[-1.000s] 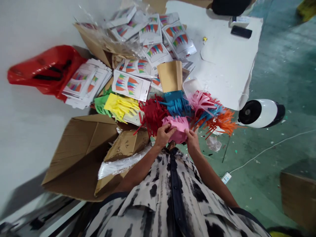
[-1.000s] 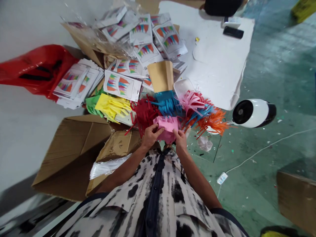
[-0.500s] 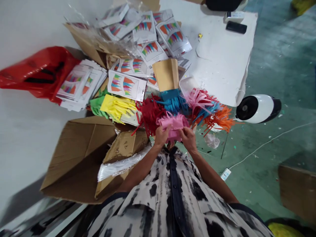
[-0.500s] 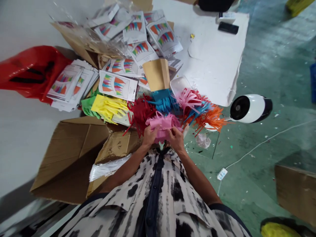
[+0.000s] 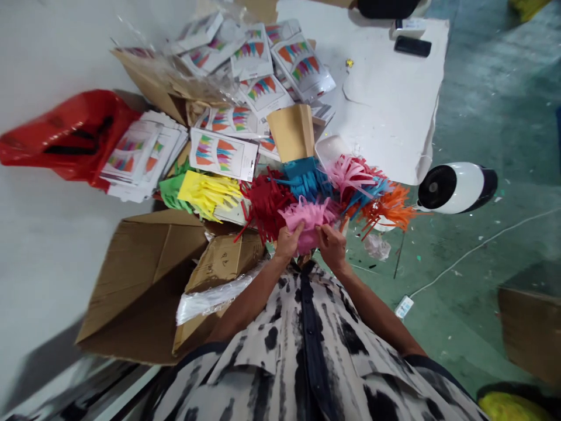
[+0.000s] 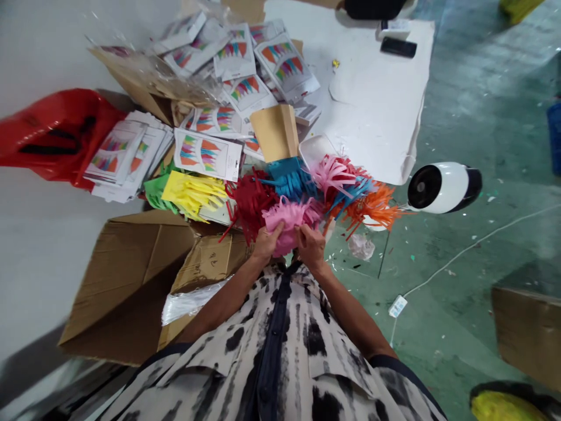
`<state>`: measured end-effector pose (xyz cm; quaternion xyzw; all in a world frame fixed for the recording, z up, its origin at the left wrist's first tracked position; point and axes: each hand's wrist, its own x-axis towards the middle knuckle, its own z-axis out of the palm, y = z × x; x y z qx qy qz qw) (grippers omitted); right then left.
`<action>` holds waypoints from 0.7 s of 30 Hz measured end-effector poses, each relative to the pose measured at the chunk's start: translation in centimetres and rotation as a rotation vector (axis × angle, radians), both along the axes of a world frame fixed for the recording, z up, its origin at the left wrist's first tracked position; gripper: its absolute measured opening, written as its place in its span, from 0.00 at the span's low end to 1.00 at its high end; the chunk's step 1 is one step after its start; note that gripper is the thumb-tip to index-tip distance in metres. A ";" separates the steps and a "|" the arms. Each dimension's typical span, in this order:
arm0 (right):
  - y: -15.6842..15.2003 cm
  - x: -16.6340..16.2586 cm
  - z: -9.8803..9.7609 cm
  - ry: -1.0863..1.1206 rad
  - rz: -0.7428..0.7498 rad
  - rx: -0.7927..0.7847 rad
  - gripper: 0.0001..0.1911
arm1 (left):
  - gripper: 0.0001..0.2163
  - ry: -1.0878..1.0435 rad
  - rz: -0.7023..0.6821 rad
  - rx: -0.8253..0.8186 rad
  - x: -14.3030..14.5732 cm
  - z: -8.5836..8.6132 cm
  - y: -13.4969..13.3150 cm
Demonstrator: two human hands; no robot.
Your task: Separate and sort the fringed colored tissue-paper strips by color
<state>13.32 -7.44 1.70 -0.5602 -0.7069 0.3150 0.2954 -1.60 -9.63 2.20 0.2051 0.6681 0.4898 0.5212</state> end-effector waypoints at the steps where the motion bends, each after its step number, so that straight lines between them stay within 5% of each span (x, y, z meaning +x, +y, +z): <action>1: -0.1 0.0 -0.1 -0.008 0.038 0.016 0.25 | 0.16 -0.008 0.016 -0.008 -0.1 0.0 0.1; 6: 0.2 1.5 -0.8 -0.045 -0.050 -0.035 0.28 | 0.23 -0.139 0.055 -0.020 -0.8 0.0 0.4; 10: -0.1 6.3 -1.9 -0.155 -0.176 0.024 0.22 | 0.26 -0.222 0.150 -0.018 -1.6 0.0 0.4; 14: -1.4 12.3 -4.4 -0.646 -0.408 0.082 0.25 | 0.25 -0.219 0.196 -0.064 -2.2 0.1 0.5; 21: -0.1 17.9 -8.1 -0.736 -0.297 0.008 0.16 | 0.27 -0.229 0.215 -0.106 -2.2 0.8 0.9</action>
